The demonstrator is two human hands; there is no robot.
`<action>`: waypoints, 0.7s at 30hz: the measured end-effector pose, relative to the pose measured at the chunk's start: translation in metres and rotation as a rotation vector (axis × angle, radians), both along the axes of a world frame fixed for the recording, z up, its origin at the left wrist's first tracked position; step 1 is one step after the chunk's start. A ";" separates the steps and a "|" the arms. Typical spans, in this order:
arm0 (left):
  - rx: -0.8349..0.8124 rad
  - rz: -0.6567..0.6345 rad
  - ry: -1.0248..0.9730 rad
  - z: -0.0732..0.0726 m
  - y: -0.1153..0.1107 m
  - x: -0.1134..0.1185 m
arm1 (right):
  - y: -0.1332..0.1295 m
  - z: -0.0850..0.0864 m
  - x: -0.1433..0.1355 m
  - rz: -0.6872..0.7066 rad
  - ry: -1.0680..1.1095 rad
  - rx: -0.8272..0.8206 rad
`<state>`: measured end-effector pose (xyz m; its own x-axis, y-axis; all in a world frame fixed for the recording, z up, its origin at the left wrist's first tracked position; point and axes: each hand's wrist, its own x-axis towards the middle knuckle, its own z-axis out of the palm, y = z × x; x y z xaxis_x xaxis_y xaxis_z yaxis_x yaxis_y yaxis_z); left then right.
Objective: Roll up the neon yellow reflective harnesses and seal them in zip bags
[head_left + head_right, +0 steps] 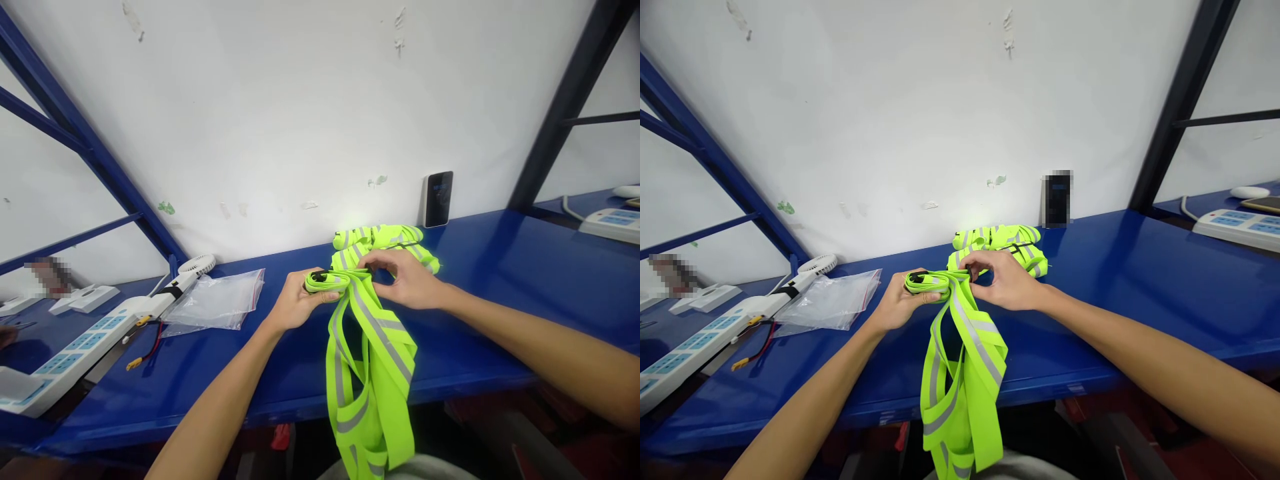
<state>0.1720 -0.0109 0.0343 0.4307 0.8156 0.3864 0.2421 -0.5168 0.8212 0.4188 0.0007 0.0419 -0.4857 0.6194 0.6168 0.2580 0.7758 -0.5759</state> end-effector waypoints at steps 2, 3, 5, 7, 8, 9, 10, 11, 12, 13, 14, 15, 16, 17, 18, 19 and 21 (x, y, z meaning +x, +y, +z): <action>-0.032 -0.007 -0.026 -0.001 0.000 0.000 | 0.001 0.002 0.002 0.006 -0.004 -0.007; -0.041 -0.007 -0.034 -0.001 -0.001 0.001 | 0.001 0.003 0.003 0.012 -0.002 -0.015; -0.059 -0.006 -0.055 -0.001 -0.001 0.001 | 0.001 0.005 0.005 0.019 0.009 -0.037; -0.088 -0.012 -0.083 -0.002 -0.001 0.001 | 0.001 0.007 0.006 0.025 0.017 -0.066; -0.105 -0.018 -0.098 -0.002 -0.001 0.001 | 0.001 0.008 0.006 0.029 0.018 -0.079; -0.121 -0.024 -0.114 -0.002 0.000 0.000 | 0.001 0.008 0.007 0.034 0.021 -0.089; -0.131 -0.028 -0.127 -0.002 0.000 0.000 | 0.001 0.009 0.008 0.036 0.023 -0.095; -0.136 -0.031 -0.135 -0.002 0.000 0.000 | 0.001 0.010 0.009 0.032 0.027 -0.096; -0.135 -0.032 -0.138 -0.002 0.001 -0.001 | 0.001 0.012 0.010 0.022 0.030 -0.093; -0.130 -0.032 -0.140 -0.003 0.001 -0.001 | 0.001 0.013 0.011 0.010 0.030 -0.088; -0.122 -0.030 -0.143 -0.003 0.002 -0.001 | 0.000 0.015 0.012 0.000 0.031 -0.081; -0.116 -0.029 -0.145 -0.003 0.002 -0.001 | 0.000 0.016 0.013 -0.006 0.032 -0.073; -0.111 -0.031 -0.149 -0.003 0.003 0.000 | 0.000 0.017 0.014 -0.009 0.037 -0.067; -0.107 -0.034 -0.158 -0.003 0.003 0.000 | 0.000 0.018 0.014 -0.009 0.049 -0.066; -0.104 -0.038 -0.172 -0.004 0.004 0.001 | 0.000 0.017 0.013 -0.008 0.066 -0.075; -0.102 -0.041 -0.189 -0.004 0.004 0.002 | 0.000 0.015 0.011 -0.005 0.086 -0.094; -0.096 -0.037 -0.217 -0.004 0.006 0.004 | 0.001 0.007 0.005 0.012 0.120 -0.163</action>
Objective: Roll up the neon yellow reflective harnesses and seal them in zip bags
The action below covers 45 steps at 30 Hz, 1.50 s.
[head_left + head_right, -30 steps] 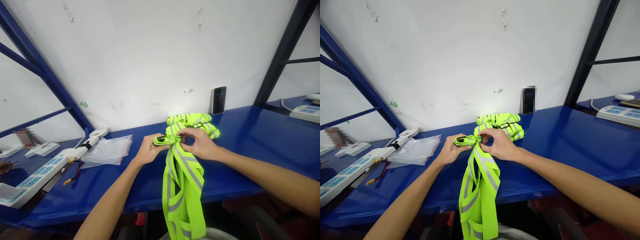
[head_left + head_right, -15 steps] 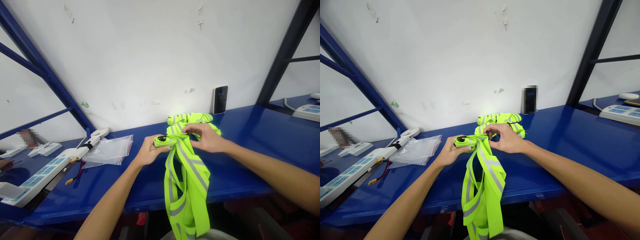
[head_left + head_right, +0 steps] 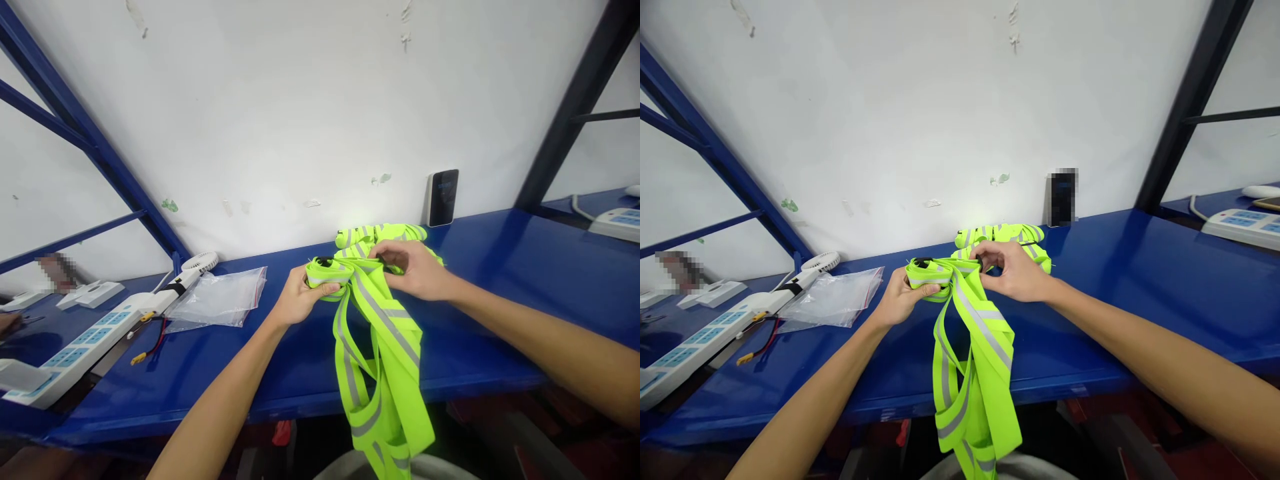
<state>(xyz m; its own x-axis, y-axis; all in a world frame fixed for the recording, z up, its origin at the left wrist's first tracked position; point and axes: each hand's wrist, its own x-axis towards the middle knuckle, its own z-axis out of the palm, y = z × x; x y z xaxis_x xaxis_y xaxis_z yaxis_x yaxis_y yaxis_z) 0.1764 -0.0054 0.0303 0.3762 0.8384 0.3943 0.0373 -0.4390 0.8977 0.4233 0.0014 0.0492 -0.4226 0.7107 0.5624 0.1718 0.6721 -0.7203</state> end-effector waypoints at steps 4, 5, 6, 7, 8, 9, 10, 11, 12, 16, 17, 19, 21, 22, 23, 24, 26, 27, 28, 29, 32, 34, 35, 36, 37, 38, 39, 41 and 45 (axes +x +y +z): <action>0.083 0.124 -0.017 0.001 0.003 0.002 | 0.001 -0.016 -0.018 0.086 0.027 -0.167; 0.110 0.166 -0.026 0.001 0.004 0.002 | 0.000 -0.018 -0.022 0.101 0.035 -0.196; 0.129 0.200 -0.032 0.001 0.005 0.002 | -0.001 -0.019 -0.024 0.110 0.042 -0.216; 0.142 0.223 -0.027 0.001 0.006 0.002 | -0.002 -0.020 -0.026 0.119 0.046 -0.227; 0.153 0.237 -0.005 0.000 0.007 0.001 | -0.004 -0.019 -0.026 0.133 0.045 -0.232; 0.168 0.242 0.031 0.001 0.007 0.001 | -0.005 -0.018 -0.026 0.155 0.035 -0.232; 0.187 0.241 0.074 0.001 0.006 0.001 | -0.007 -0.017 -0.025 0.182 0.020 -0.229; 0.209 0.231 0.121 0.003 0.006 0.000 | -0.007 -0.016 -0.023 0.210 0.003 -0.226; 0.233 0.215 0.167 0.004 0.004 0.000 | -0.007 -0.014 -0.021 0.229 -0.011 -0.226; 0.348 0.145 0.319 0.011 -0.002 0.000 | 0.001 -0.013 -0.014 0.244 0.020 -0.367; 0.387 0.147 0.349 0.011 -0.003 -0.001 | 0.003 -0.013 -0.014 0.253 0.062 -0.450; 0.471 0.178 0.395 0.010 -0.003 -0.001 | 0.007 -0.014 -0.015 0.278 0.181 -0.621; 0.561 0.235 0.450 0.006 -0.002 -0.001 | 0.008 -0.014 -0.018 0.293 0.300 -0.731; 0.609 0.269 0.478 0.004 -0.001 -0.001 | 0.007 -0.014 -0.021 0.295 0.344 -0.757; 0.657 0.302 0.503 0.002 -0.001 0.001 | 0.005 -0.014 -0.024 0.290 0.380 -0.769; 0.704 0.330 0.519 0.001 -0.001 0.003 | 0.003 -0.013 -0.027 0.275 0.411 -0.774; 0.806 0.381 0.539 -0.001 -0.002 0.008 | -0.002 -0.011 -0.032 0.216 0.456 -0.790; 0.878 0.406 0.566 -0.002 -0.003 0.011 | -0.004 -0.010 -0.034 0.176 0.472 -0.807; 0.964 0.436 0.612 -0.002 -0.003 0.014 | -0.006 -0.009 -0.035 0.138 0.484 -0.832; 1.060 0.472 0.671 -0.002 -0.004 0.017 | -0.007 -0.008 -0.035 0.111 0.493 -0.864; 1.288 0.584 0.806 -0.002 -0.005 0.021 | -0.007 -0.007 -0.035 0.109 0.527 -0.959; 1.318 0.611 0.776 0.000 -0.005 0.019 | -0.006 -0.007 -0.034 0.145 0.543 -0.973; 1.302 0.602 0.737 0.001 -0.005 0.018 | -0.006 -0.007 -0.034 0.165 0.548 -0.962; 1.269 0.580 0.687 0.002 -0.005 0.016 | -0.006 -0.007 -0.034 0.184 0.554 -0.944; 1.219 0.554 0.629 0.004 -0.006 0.014 | -0.005 -0.007 -0.034 0.201 0.565 -0.923; 1.149 0.525 0.569 0.005 -0.006 0.012 | -0.005 -0.006 -0.033 0.215 0.581 -0.901; 1.059 0.492 0.513 0.005 -0.007 0.009 | -0.004 -0.005 -0.032 0.224 0.599 -0.879; 0.834 0.426 0.414 0.005 -0.007 0.006 | -0.003 -0.002 -0.029 0.235 0.623 -0.843; 0.316 0.204 0.137 -0.002 -0.003 0.004 | -0.002 0.001 -0.023 0.224 0.613 -0.774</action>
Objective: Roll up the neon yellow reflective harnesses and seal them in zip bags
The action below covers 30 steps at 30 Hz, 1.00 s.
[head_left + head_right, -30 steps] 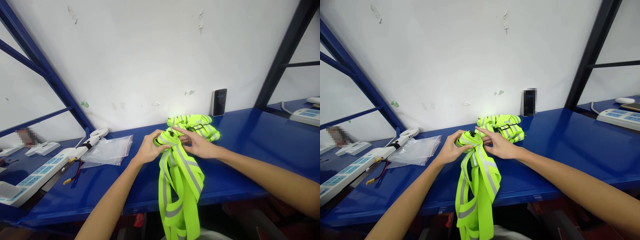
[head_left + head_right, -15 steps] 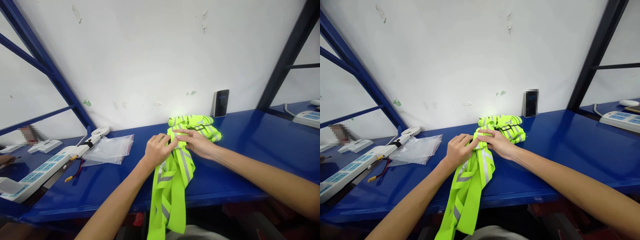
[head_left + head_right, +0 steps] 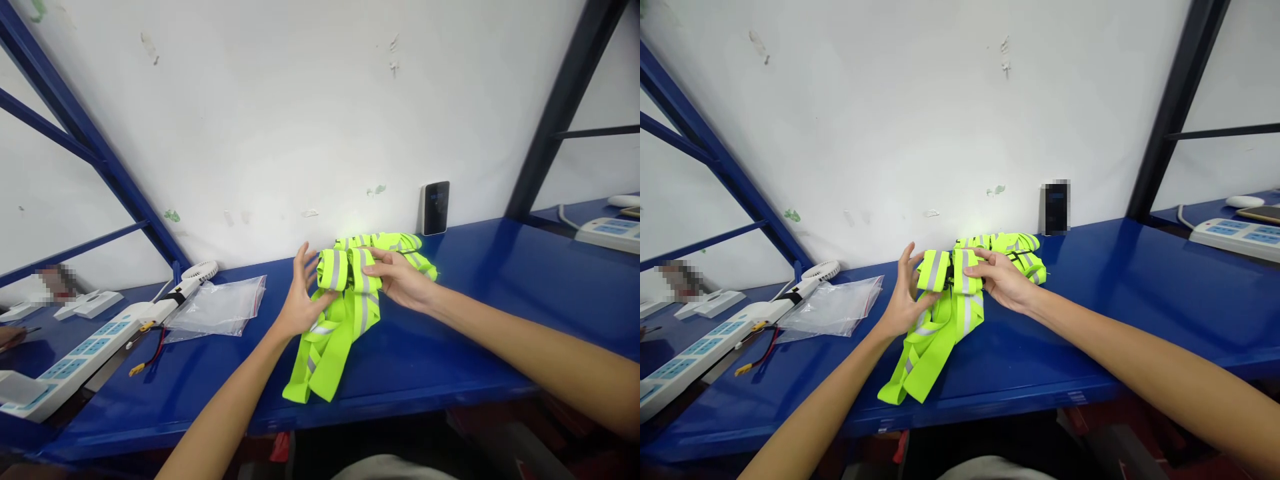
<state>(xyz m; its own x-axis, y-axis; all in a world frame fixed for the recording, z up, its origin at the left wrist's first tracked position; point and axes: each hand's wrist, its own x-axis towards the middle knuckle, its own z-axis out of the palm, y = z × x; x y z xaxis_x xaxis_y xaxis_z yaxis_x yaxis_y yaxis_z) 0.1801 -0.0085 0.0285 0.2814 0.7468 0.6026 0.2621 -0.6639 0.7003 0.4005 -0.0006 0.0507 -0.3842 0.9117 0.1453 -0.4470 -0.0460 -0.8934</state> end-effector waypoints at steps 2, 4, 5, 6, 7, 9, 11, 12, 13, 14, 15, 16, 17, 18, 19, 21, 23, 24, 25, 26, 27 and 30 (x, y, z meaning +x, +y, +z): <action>-0.169 -0.120 -0.133 -0.003 0.003 0.003 | -0.001 -0.002 0.002 -0.009 -0.045 0.063; -0.240 -0.161 -0.179 -0.004 0.005 0.007 | -0.003 -0.006 0.002 -0.017 -0.135 0.191; -0.258 -0.164 -0.180 -0.004 0.006 0.010 | -0.003 -0.008 0.002 -0.040 -0.205 0.283; -0.275 -0.165 -0.174 -0.005 0.007 0.013 | -0.003 -0.010 0.001 -0.087 -0.286 0.380; -0.298 -0.173 -0.164 -0.005 0.007 0.015 | -0.003 -0.013 0.001 -0.156 -0.370 0.473; -0.367 -0.209 -0.156 -0.008 0.006 0.020 | -0.002 -0.018 -0.001 -0.309 -0.497 0.618; -0.459 -0.262 -0.167 -0.011 0.003 0.024 | 0.000 -0.023 -0.002 -0.429 -0.541 0.697; -0.505 -0.300 -0.182 -0.013 0.001 0.025 | 0.001 -0.025 -0.003 -0.472 -0.545 0.720; -0.545 -0.343 -0.198 -0.015 -0.001 0.026 | 0.002 -0.028 -0.004 -0.508 -0.548 0.735; -0.573 -0.385 -0.212 -0.017 -0.003 0.027 | 0.003 -0.030 -0.004 -0.538 -0.554 0.743; -0.591 -0.423 -0.220 -0.018 -0.005 0.028 | 0.004 -0.031 -0.004 -0.558 -0.561 0.750; -0.598 -0.446 -0.228 -0.019 -0.007 0.029 | 0.004 -0.032 -0.004 -0.565 -0.568 0.758; -0.595 -0.446 -0.240 -0.020 -0.008 0.030 | 0.005 -0.032 -0.004 -0.562 -0.575 0.769; -0.583 -0.428 -0.255 -0.021 -0.008 0.031 | 0.005 -0.032 -0.003 -0.554 -0.583 0.782; -0.565 -0.397 -0.272 -0.021 -0.007 0.031 | 0.006 -0.032 -0.003 -0.541 -0.591 0.794; -0.519 -0.329 -0.306 -0.022 -0.005 0.032 | 0.008 -0.031 -0.002 -0.506 -0.610 0.803; -0.463 -0.291 -0.317 -0.024 -0.002 0.032 | 0.010 -0.028 -0.001 -0.469 -0.629 0.803; -0.435 -0.282 -0.318 -0.025 -0.001 0.031 | 0.010 -0.027 -0.001 -0.449 -0.637 0.803; -0.407 -0.271 -0.319 -0.025 0.001 0.030 | 0.011 -0.026 0.000 -0.427 -0.646 0.805; -0.381 -0.260 -0.322 -0.026 0.002 0.029 | 0.011 -0.025 0.001 -0.407 -0.654 0.810; -0.361 -0.249 -0.328 -0.027 0.002 0.029 | 0.010 -0.024 0.002 -0.388 -0.658 0.815; -0.335 -0.220 -0.361 -0.027 0.003 0.028 | 0.006 -0.021 0.004 -0.333 -0.652 0.804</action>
<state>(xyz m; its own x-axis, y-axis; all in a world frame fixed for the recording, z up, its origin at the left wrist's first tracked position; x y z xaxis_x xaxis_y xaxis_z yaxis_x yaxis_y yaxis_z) 0.2083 -0.0054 0.0013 0.2719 0.8613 0.4292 -0.1544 -0.4012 0.9029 0.4045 0.0055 0.0299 -0.3551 0.7134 0.6041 0.2425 0.6944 -0.6775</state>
